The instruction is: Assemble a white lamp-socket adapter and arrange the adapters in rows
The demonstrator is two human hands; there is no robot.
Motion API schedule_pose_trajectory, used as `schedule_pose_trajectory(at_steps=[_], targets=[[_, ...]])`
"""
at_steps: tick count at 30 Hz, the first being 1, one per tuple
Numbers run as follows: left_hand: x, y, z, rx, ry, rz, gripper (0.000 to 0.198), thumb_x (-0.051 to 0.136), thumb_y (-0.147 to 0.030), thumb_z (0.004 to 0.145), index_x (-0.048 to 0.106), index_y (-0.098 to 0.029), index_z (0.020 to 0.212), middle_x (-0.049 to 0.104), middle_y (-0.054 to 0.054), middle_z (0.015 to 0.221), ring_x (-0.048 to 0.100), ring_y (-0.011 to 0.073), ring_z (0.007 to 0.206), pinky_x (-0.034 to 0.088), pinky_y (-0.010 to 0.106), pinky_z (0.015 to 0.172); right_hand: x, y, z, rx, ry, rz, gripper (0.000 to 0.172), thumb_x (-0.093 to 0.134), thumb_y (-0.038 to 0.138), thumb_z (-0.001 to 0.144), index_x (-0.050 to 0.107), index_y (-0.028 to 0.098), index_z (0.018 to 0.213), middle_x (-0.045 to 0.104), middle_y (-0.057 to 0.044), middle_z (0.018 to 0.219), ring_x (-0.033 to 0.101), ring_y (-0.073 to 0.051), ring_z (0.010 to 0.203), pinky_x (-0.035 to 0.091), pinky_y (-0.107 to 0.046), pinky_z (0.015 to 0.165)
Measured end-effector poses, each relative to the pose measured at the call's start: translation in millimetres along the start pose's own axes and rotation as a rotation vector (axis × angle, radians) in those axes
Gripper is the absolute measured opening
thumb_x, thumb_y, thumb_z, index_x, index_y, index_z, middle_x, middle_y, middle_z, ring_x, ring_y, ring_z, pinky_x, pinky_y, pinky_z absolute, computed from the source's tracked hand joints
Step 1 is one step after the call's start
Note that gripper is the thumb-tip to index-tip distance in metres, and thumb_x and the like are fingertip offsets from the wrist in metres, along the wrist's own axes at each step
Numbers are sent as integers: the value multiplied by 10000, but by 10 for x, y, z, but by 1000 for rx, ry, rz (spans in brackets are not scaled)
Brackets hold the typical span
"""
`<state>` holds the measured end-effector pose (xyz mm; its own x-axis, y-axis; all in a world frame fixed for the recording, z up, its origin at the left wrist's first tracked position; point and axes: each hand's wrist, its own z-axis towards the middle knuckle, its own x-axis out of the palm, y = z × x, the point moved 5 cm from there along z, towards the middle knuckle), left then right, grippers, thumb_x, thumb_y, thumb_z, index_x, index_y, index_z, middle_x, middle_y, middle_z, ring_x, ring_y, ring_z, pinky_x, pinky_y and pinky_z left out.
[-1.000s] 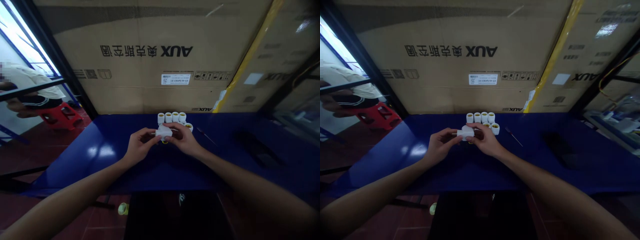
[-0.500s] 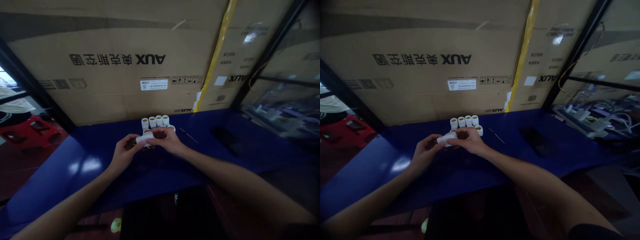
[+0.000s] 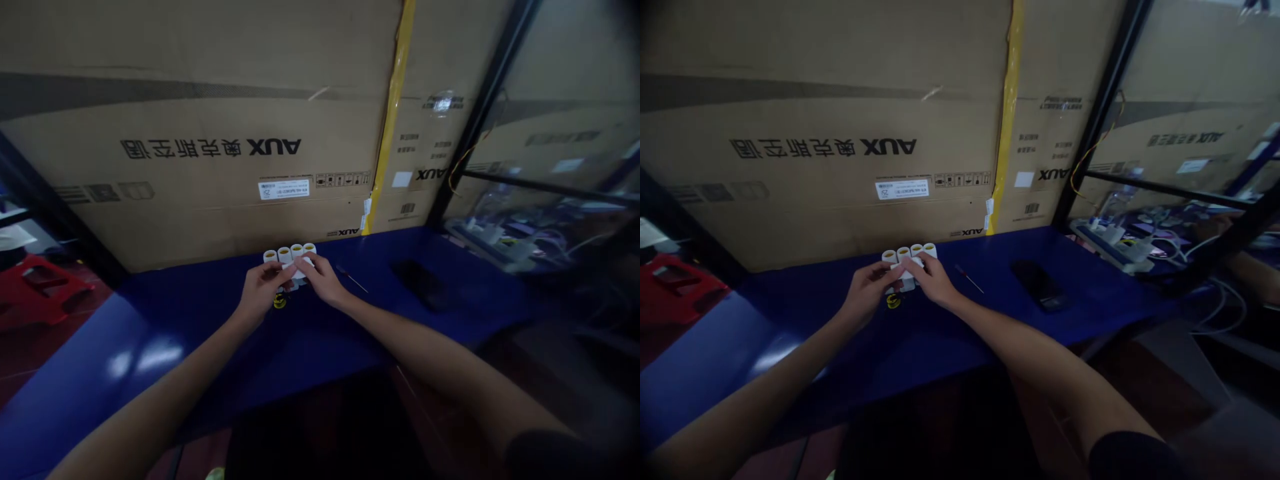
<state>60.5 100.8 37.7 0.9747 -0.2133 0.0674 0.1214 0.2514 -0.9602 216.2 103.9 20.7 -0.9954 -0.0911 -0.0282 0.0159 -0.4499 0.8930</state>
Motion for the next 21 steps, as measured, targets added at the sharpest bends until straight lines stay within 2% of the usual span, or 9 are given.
schedule_pose_trajectory(at_steps=[6, 11, 14, 17, 19, 21], targets=[[-96, 71, -71, 31, -75, -26, 397, 954, -480, 712, 823, -148, 887, 741, 18, 743, 637, 133, 618, 535, 268, 657, 111, 0, -4, -11, -34, -32, 437, 661, 623, 932, 608, 202, 829, 575, 10, 764, 520, -154, 735, 424, -274, 658], [-106, 49, -71, 79, -72, 21, 398, 947, -485, 713, 814, -156, 893, 723, 8, 705, 628, 139, 608, 530, 272, 645, 123, -15, 19, 34, -26, 49, 487, 709, 682, 870, 594, 211, 821, 534, 33, 710, 474, -129, 648, 386, -264, 581], [-129, 39, -45, 111, -72, 57, 420, 947, -483, 711, 797, -147, 914, 702, -3, 659, 618, 138, 595, 522, 268, 633, 121, -64, 68, 151, 94, 167, 561, 746, 751, 806, 617, 216, 918, 527, 61, 661, 454, -109, 561, 364, -245, 499], [-171, 38, -28, 127, -43, 66, 419, 945, -456, 720, 781, -148, 952, 730, 5, 710, 639, 140, 619, 532, 268, 643, 135, -57, 77, 293, 274, 345, 641, 664, 825, 835, 636, 196, 954, 608, 27, 690, 512, -116, 542, 451, -254, 478], [-201, 35, -27, 140, -16, 53, 403, 946, -425, 723, 772, -152, 964, 762, 18, 787, 667, 145, 670, 549, 273, 677, 117, -17, 67, 341, 310, 419, 594, 711, 758, 854, 651, 184, 994, 657, 9, 736, 549, -117, 547, 509, -264, 493], [-227, 37, -28, 158, 0, 39, 408, 949, -405, 718, 768, -157, 986, 781, 28, 849, 693, 159, 731, 567, 287, 723, 92, 25, 54, 350, 286, 446, 512, 830, 617, 827, 657, 185, 1042, 679, 14, 761, 575, -113, 557, 529, -257, 504]])
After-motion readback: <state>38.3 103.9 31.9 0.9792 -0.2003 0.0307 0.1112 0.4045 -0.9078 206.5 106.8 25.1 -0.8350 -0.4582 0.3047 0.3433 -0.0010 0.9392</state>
